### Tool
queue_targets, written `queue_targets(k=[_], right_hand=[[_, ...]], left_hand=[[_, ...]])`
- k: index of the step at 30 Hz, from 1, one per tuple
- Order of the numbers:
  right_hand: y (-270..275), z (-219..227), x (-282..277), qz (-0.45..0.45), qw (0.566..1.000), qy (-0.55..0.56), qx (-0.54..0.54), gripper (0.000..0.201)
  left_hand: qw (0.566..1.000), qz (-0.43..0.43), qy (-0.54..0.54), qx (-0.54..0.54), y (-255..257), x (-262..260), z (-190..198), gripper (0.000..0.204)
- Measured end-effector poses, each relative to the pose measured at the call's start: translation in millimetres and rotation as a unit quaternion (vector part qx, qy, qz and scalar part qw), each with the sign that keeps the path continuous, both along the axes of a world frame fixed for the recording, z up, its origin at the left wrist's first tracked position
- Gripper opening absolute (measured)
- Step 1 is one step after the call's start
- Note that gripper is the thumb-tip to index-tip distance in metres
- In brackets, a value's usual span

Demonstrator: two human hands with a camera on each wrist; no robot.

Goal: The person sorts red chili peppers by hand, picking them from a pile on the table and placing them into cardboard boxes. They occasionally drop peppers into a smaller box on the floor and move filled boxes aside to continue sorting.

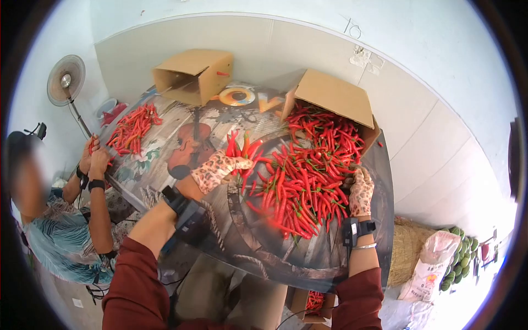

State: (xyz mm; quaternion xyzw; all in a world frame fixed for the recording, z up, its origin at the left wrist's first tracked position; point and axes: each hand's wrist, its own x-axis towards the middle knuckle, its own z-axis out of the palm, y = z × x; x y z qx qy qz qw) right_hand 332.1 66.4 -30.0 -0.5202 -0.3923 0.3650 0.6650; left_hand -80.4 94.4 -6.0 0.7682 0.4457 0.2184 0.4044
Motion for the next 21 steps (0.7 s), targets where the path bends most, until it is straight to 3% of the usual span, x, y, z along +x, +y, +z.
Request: queue_targets(k=[2, 3, 4, 5, 6, 8, 10, 11, 13, 14, 15, 16, 17, 18, 19, 20, 21], right_hand=[[1, 1, -2, 0.007, 1.0, -0.015, 0.004, 0.021], [-1, 0, -2, 0.006, 1.0, -0.013, 0.015, 0.021], [-4, 2, -1, 0.006, 1.0, -0.013, 0.026, 0.022], [-10, 9, -3, -0.002, 1.0, 0.008, 0.01, 0.024], [-14, 13, 1, 0.001, 1.0, 0.002, 0.012, 0.024], [-21, 16, 12, 0.008, 0.996, 0.069, 0.06, 0.026], [-47, 53, -12, -0.017, 0.996, 0.073, 0.058, 0.027], [-60, 70, -28, 0.011, 0.998, 0.003, 0.066, 0.028], [-85, 82, -58, 0.079, 0.985, -0.137, 0.075, 0.033], [-96, 82, -76, 0.186, 0.981, -0.006, 0.062, 0.034], [-107, 81, -101, 0.207, 0.977, -0.032, 0.03, 0.041], [-115, 71, -118, 0.271, 0.962, -0.009, 0.041, 0.043], [-117, 61, -135, 0.291, 0.956, -0.033, 0.034, 0.054], [-115, 44, -149, 0.269, 0.95, -0.154, 0.044, 0.064], [-125, 54, -170, 0.285, 0.955, -0.072, 0.028, 0.069], [-127, 50, -181, 0.284, 0.956, -0.072, 0.028, 0.069], [-128, 45, -189, 0.237, 0.943, -0.214, 0.099, 0.07]], left_hand=[[0.964, -0.07, 0.074, 0.247, -19, 3, -2, 0.053], [0.998, 0.052, -0.035, -0.012, -30, 10, 1, 0.051], [0.997, 0.056, -0.045, -0.01, -37, 19, 7, 0.051], [0.963, 0.161, -0.129, -0.172, -47, 27, 21, 0.052], [0.886, 0.256, -0.206, -0.328, -55, 29, 29, 0.054], [0.903, 0.218, -0.237, -0.283, -56, 19, 2, 0.042], [0.939, 0.118, -0.263, -0.187, -61, 13, -4, 0.025], [0.931, 0.143, -0.274, -0.195, -64, 17, -1, 0.019], [0.924, 0.11, -0.3, -0.212, -71, 19, 7, 0.023], [0.915, 0.081, -0.323, -0.227, -75, 22, 13, 0.027], [0.885, 0.197, -0.313, -0.284, -77, 37, 21, 0.031], [0.885, 0.19, -0.314, -0.286, -74, 47, 9, 0.031], [0.886, 0.166, -0.369, -0.227, -70, 58, -10, 0.03], [0.879, 0.144, -0.423, -0.167, -65, 67, -27, 0.03], [0.912, 0.145, -0.364, -0.118, -78, 69, -13, 0.034], [0.913, 0.143, -0.364, -0.118, -83, 72, -10, 0.034], [0.956, 0.109, -0.273, -0.003, -89, 73, -10, 0.037]])
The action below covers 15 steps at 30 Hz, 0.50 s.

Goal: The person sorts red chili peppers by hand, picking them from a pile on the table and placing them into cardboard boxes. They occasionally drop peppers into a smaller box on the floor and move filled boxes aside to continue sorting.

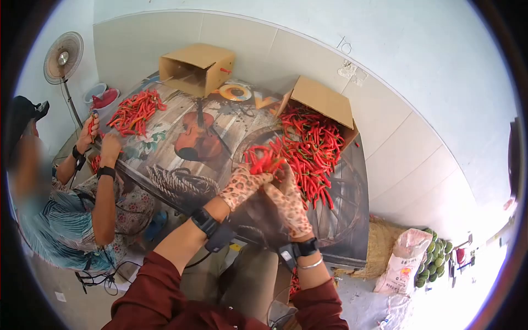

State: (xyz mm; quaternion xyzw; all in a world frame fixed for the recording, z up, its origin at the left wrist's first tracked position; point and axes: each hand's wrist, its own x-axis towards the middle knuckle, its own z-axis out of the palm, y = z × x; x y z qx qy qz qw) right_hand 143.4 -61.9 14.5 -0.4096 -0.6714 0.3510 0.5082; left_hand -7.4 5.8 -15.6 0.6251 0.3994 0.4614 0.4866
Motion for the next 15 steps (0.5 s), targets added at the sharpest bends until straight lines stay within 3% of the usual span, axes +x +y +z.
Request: queue_targets(k=[1, 2, 3, 5, 6, 10, 13, 15], right_hand=[[-1, -3, -9, -0.04, 0.986, -0.114, 0.112, 0.071], [-18, 30, -31, 0.01, 0.97, 0.212, -0.121, 0.064], [-15, 24, -35, 0.01, 0.97, 0.213, -0.12, 0.064], [-5, 7, -39, 0.023, 0.94, 0.233, -0.25, 0.05], [-7, 2, -43, 0.019, 0.939, 0.235, -0.25, 0.05], [-4, -8, -54, -0.06, 0.894, 0.403, -0.186, 0.017], [0, -24, -41, -0.037, 0.856, 0.469, -0.215, 0.015], [-12, -14, -37, -0.034, 0.862, 0.463, -0.206, 0.014]], left_hand=[[0.988, -0.006, 0.112, 0.11, -6, -1, 0, 0.039], [0.978, 0.01, 0.161, 0.133, -15, -2, 0, 0.025], [0.978, 0.009, 0.162, 0.134, -23, -2, 1, 0.025], [0.93, 0.083, 0.301, 0.195, -43, -1, 10, 0.028], [0.906, 0.106, 0.295, 0.286, -50, -3, 7, 0.029], [0.92, 0.078, 0.295, 0.247, -69, -3, 21, 0.029], [0.925, 0.039, 0.326, 0.194, -81, -8, 24, 0.048], [0.908, 0.009, 0.341, 0.241, -87, -9, 23, 0.058]])
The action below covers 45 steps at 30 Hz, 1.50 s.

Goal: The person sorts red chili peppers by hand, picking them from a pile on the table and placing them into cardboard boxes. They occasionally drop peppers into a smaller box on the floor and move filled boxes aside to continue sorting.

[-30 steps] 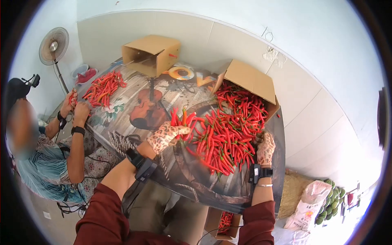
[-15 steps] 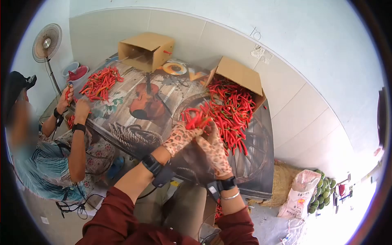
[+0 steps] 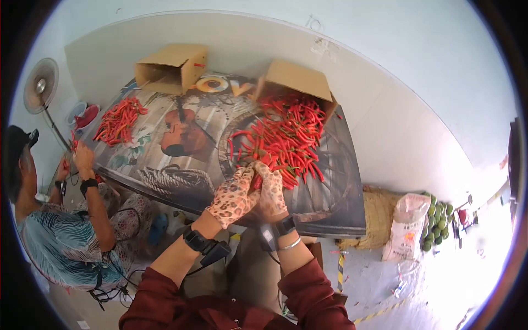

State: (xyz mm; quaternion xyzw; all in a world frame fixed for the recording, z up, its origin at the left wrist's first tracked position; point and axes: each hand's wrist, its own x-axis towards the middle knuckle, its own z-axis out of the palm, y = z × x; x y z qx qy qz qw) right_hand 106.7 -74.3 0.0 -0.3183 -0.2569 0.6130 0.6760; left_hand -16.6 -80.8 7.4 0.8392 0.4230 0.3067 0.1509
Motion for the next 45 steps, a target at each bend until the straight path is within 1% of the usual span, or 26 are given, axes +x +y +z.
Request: queue_targets(k=[2, 3, 4, 6, 7, 8, 10, 11, 12, 13, 14, 15, 16, 17, 18, 20, 23, 25, 26, 29, 31, 36, 38, 40, 42, 45], right_hand=[[-9, 4, 2, -0.012, 0.999, 0.037, -0.023, 0.018], [-8, -6, 15, 0.055, 0.992, 0.1, -0.048, 0.02], [-1, -25, 21, 0.043, 0.992, 0.107, -0.055, 0.02], [1, -56, 30, -0.018, 0.995, -0.075, 0.068, 0.03], [-13, -64, 45, -0.138, 0.85, -0.473, 0.186, 0.036], [-33, -32, 49, -0.272, 0.646, -0.634, 0.326, 0.033], [-49, -24, 59, -0.2, 0.841, -0.45, 0.224, 0.028], [-63, -5, 64, -0.147, 0.96, -0.197, 0.135, 0.024], [-78, 13, 70, -0.091, 0.992, 0.08, 0.047, 0.02], [-98, 17, 83, -0.143, 0.987, 0.066, 0.033, 0.012], [-118, 4, 108, -0.165, 0.975, -0.137, 0.062, 0.011], [-143, 10, 123, -0.183, 0.972, -0.145, 0.04, 0.031], [-181, 17, 143, -0.228, 0.973, 0.0, 0.019, 0.046], [-201, 12, 161, -0.229, 0.972, -0.031, 0.032, 0.056], [-220, -5, 180, -0.261, 0.964, -0.055, 0.024, 0.057], [-256, -30, 203, -0.313, 0.945, -0.081, -0.045, 0.055], [-297, -95, 236, -0.344, 0.927, -0.087, -0.121, 0.051], [-316, -157, 256, -0.394, 0.869, -0.133, -0.27, 0.038], [-323, -187, 265, -0.371, 0.86, -0.188, -0.295, 0.025], [-315, -238, 264, -0.406, 0.825, -0.193, -0.342, 0.019], [-308, -254, 268, -0.329, 0.757, -0.32, -0.465, 0.027], [-313, -374, 310, -0.283, 0.803, -0.359, -0.382, 0.05], [-322, -412, 318, -0.249, 0.688, -0.452, -0.51, 0.06], [-320, -389, 307, -0.234, 0.676, -0.478, -0.51, 0.063], [-317, -362, 300, -0.216, 0.727, -0.449, -0.472, 0.055], [-307, -312, 296, -0.231, 0.76, -0.431, -0.427, 0.04]], left_hand=[[0.999, 0.023, 0.03, -0.021, -13, 1, 8, 0.061], [0.998, 0.009, 0.05, -0.03, -18, 2, 15, 0.062], [0.998, -0.003, 0.057, -0.038, -21, 4, 17, 0.062], [0.999, -0.038, 0.002, 0.014, -30, 9, 15, 0.059], [0.999, -0.045, 0.007, 0.018, -34, 12, 15, 0.06], [0.999, -0.048, 0.009, -0.021, -43, 15, 24, 0.06], [0.994, -0.094, -0.011, 0.055, -51, 20, 16, 0.057], [0.991, -0.113, -0.036, 0.055, -57, 23, 16, 0.056], [0.988, -0.13, -0.063, 0.057, -62, 24, 17, 0.055], [0.986, -0.12, -0.115, -0.01, -69, 22, 16, 0.052], [0.985, -0.094, -0.137, -0.052, -70, 19, 9, 0.05], [0.981, -0.064, -0.157, -0.089, -65, 12, 0, 0.048], [0.987, -0.033, -0.145, -0.064, -49, 0, -20, 0.046], [0.99, 0.005, -0.134, -0.031, -30, -18, -37, 0.045], [0.991, 0.003, -0.132, -0.034, -23, -26, -40, 0.045], [0.982, 0.08, 0.012, 0.168, -15, -37, -47, 0.043], [0.968, 0.095, 0.084, 0.216, 1, -54, -83, 0.041], [0.972, 0.105, 0.084, 0.195, -6, -39, -73, 0.039], [0.974, 0.117, 0.081, 0.177, -9, -33, -70, 0.037], [0.956, 0.095, 0.144, 0.238, 1, -45, -89, 0.03], [0.958, 0.102, 0.154, 0.221, -3, -45, -85, 0.03], [0.969, 0.113, 0.137, 0.17, -6, -42, -80, 0.028], [0.953, 0.101, 0.197, 0.209, -6, -45, -81, 0.028], [0.957, 0.099, 0.166, 0.214, -4, -44, -79, 0.032], [0.947, 0.096, 0.2, 0.234, -3, -50, -83, 0.031], [0.946, 0.091, 0.211, 0.229, -6, -47, -77, 0.03]])
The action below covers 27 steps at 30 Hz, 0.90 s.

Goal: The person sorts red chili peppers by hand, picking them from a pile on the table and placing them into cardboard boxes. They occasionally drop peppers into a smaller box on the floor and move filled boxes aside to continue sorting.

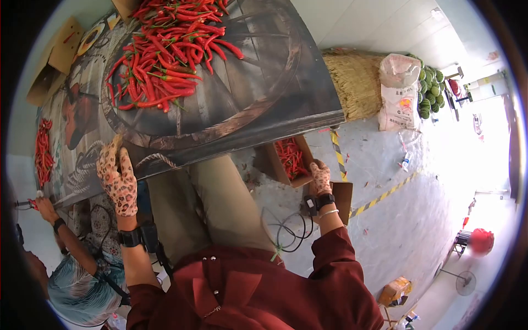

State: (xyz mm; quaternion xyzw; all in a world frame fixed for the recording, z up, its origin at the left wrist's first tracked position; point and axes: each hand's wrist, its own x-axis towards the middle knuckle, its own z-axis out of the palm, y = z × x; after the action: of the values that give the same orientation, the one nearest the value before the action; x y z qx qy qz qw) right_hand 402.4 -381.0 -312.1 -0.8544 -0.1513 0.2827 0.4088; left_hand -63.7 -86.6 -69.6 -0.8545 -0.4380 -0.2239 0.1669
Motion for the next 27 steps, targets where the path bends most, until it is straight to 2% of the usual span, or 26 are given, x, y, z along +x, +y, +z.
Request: queue_targets(k=[1, 2, 3, 5, 6, 7, 8, 11, 12, 13, 15, 16, 17, 19, 20, 22, 23, 24, 26, 27], right_hand=[[5, 15, 1, 0.006, 0.999, -0.001, 0.04, 0.035], [12, 33, 2, -0.03, 0.99, 0.032, 0.134, 0.026], [16, 57, 5, -0.021, 0.99, 0.028, 0.138, 0.026], [34, 108, 8, -0.068, 0.967, -0.004, 0.246, 0.02], [42, 137, 6, -0.07, 0.962, -0.041, 0.26, 0.021], [48, 165, 2, -0.072, 0.955, -0.078, 0.277, 0.021], [53, 189, -2, -0.061, 0.949, -0.149, 0.272, 0.023], [63, 247, -21, -0.011, 0.906, -0.301, 0.297, 0.026], [69, 262, -29, -0.001, 0.894, -0.334, 0.298, 0.025], [78, 268, -34, 0.003, 0.891, -0.336, 0.306, 0.025], [100, 284, -44, 0.056, 0.874, -0.35, 0.333, 0.023], [111, 294, -52, 0.098, 0.882, -0.294, 0.355, 0.023], [123, 298, -52, 0.102, 0.881, -0.296, 0.354, 0.023], [151, 296, -49, 0.21, 0.859, -0.413, 0.217, 0.026], [161, 291, -52, 0.217, 0.857, -0.413, 0.219, 0.026], [180, 280, -57, 0.212, 0.861, -0.455, 0.08, 0.028], [185, 279, -60, 0.224, 0.858, -0.454, 0.082, 0.028], [187, 277, -61, 0.23, 0.84, -0.483, 0.089, 0.029], [188, 263, -51, 0.229, 0.806, -0.538, 0.093, 0.03], [187, 262, -49, 0.234, 0.805, -0.537, 0.091, 0.03]], left_hand=[[1.0, 0.0, -0.002, 0.0, 0, 1, 1, 0.03], [0.999, -0.007, 0.028, 0.014, -1, 1, 2, 0.029], [0.998, -0.009, 0.058, 0.03, -3, 1, 5, 0.029], [0.989, 0.059, -0.101, -0.087, -10, 20, 23, 0.029], [0.985, 0.044, -0.142, -0.09, -13, 26, 34, 0.028], [0.981, 0.056, -0.155, -0.106, -13, 26, 34, 0.027], [0.984, 0.051, -0.149, -0.077, -11, 22, 26, 0.027], [0.986, 0.028, -0.163, -0.034, -13, 20, 22, 0.027], [0.983, 0.017, -0.172, -0.055, -12, 17, 19, 0.028], [0.983, 0.021, -0.177, -0.047, -8, 11, 11, 0.028], [0.993, -0.019, -0.11, -0.033, -1, -1, -1, 0.03], [0.986, -0.011, -0.149, -0.073, -1, -6, 1, 0.031], [0.986, -0.009, -0.152, -0.074, -1, -12, 7, 0.031], [0.978, 0.024, -0.178, -0.104, 6, -33, 18, 0.033], [0.992, 0.047, -0.112, -0.043, 14, -47, 10, 0.033], [0.99, 0.082, -0.099, -0.049, 28, -73, -3, 0.033], [0.989, 0.109, -0.085, -0.058, 33, -81, -6, 0.033], [0.97, 0.121, -0.188, -0.097, 37, -85, -10, 0.031], [0.963, 0.124, -0.215, -0.104, 35, -84, -8, 0.031], [0.958, 0.116, -0.24, -0.109, 34, -80, -5, 0.03]])
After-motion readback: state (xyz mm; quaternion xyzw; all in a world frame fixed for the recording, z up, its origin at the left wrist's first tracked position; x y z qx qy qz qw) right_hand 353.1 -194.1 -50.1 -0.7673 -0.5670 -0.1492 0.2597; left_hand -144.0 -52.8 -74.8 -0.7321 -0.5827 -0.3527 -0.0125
